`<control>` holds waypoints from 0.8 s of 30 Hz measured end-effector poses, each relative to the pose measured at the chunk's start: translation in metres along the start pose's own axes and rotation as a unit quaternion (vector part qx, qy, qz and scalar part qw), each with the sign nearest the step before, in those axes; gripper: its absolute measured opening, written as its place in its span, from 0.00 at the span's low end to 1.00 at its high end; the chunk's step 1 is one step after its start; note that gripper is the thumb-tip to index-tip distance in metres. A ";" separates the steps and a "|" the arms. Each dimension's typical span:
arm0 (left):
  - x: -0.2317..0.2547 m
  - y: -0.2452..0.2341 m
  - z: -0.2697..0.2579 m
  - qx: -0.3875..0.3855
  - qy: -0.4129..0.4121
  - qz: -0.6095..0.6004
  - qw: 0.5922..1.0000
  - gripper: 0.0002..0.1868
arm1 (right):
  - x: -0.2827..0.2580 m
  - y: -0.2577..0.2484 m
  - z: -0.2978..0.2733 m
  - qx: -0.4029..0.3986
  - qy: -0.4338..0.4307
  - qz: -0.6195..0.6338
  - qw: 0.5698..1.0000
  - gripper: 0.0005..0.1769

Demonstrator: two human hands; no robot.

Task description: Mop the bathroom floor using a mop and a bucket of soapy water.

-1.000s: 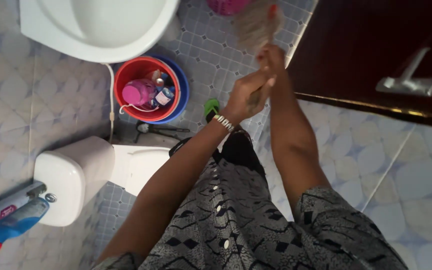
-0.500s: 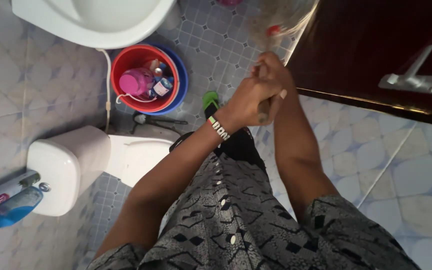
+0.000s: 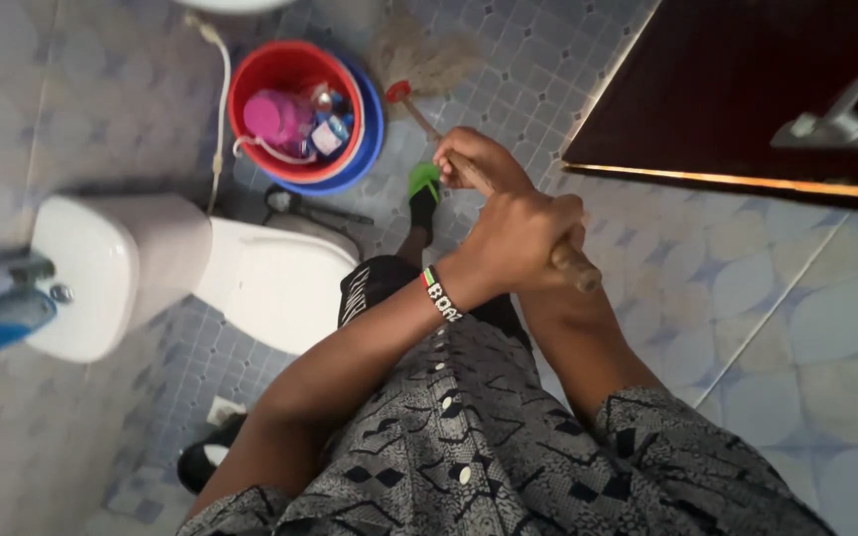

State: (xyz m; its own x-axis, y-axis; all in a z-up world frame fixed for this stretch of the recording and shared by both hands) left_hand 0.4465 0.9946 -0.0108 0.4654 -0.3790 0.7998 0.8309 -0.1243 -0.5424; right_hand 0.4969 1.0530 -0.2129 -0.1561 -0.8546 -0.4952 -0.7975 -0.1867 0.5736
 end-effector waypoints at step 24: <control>0.093 0.041 -0.190 0.072 -0.056 -0.173 0.981 0.16 | 0.200 -0.136 -0.129 0.027 -0.176 -0.140 0.974 0.07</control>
State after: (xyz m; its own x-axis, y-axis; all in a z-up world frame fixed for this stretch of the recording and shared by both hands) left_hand 0.4658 0.7803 -0.0072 0.1714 -0.2319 0.9575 0.9758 -0.0941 -0.1974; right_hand 0.6491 0.8450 -0.3055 -0.1114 -0.5529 -0.8257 -0.8653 -0.3546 0.3542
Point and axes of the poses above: each hand's wrist, its own z-axis towards the middle knuckle, its own y-axis out of the palm, x = y × z, the point moved 3 cm from there along z, towards the middle knuckle, and after that the axes turned 10 degrees about z, right-handed, at the moved point
